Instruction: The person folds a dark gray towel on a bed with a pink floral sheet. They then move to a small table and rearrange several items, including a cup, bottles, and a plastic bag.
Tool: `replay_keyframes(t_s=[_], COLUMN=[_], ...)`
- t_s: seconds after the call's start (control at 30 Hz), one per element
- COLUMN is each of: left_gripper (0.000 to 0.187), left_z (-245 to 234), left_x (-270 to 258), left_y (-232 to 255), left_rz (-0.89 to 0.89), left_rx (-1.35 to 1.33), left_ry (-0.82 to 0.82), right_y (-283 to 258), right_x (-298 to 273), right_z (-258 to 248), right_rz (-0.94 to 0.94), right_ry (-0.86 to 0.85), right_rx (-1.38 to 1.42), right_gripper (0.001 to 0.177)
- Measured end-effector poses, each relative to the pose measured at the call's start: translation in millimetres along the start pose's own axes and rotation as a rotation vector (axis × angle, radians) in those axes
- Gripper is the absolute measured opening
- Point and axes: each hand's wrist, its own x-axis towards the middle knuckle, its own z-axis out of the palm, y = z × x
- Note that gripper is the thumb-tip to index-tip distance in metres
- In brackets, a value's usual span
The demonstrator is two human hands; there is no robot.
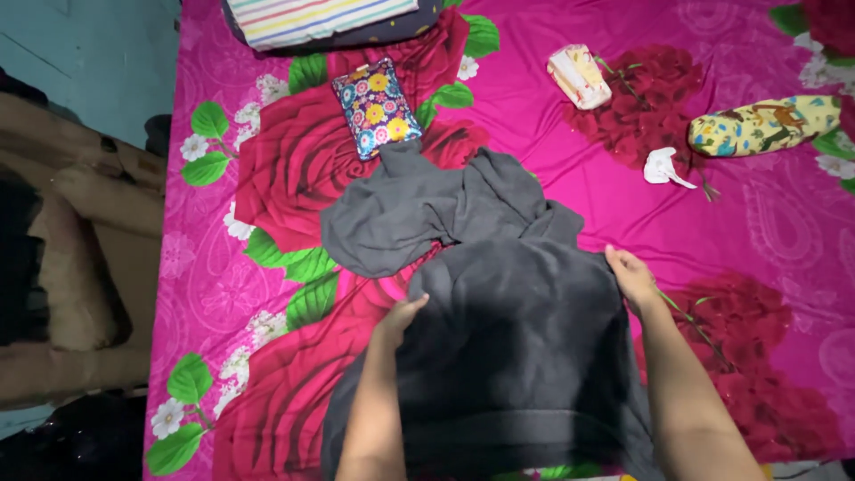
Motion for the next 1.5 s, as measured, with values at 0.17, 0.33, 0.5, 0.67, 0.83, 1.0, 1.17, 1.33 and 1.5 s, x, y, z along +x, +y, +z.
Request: replay_keyframes(t_s=[0.17,0.33,0.5,0.67,0.83,1.0,1.17,1.33,1.5], left_gripper=[0.085,0.067,0.053,0.05,0.045,0.07,0.065,0.045,0.049], left_z=[-16,-11,10,-15,-70,-111,-137,-122,-180], left_x=[34,14,-50,8,-82,-333,-285,-176,-180], left_y=[-25,-42,-6,-14,134,277,262,164,42], left_rz=[-0.181,-0.288,-0.273,0.125,0.423,1.191,0.698,0.306,0.157], left_rx=[-0.323,-0.003,0.115,-0.478,-0.882,-1.026,-0.563,-0.023,0.156], left_ry=[-0.008,0.025,-0.149,-0.175,0.111,-0.255,-0.185,-0.149,-0.422], right_y=[125,73,138,6,-224,-396,-410,-323,-177], right_x=[81,28,72,45,-21,-95,-93,-131,-179], right_z=[-22,23,3,-3,-1,-36,-29,10,-83], right_rz=[-0.255,0.016,0.177,0.312,-0.016,-0.719,-0.509,-0.228,0.127], right_ry=[-0.076,0.333,0.287,-0.074,-0.195,-0.281,-0.215,-0.265,-0.417], right_rx=[-0.453,-0.854,-0.489,-0.283,-0.181,0.669,0.311,-0.325,-0.024], right_gripper=[0.059,0.053,0.068,0.056,0.042,0.024,0.038,0.068,0.065])
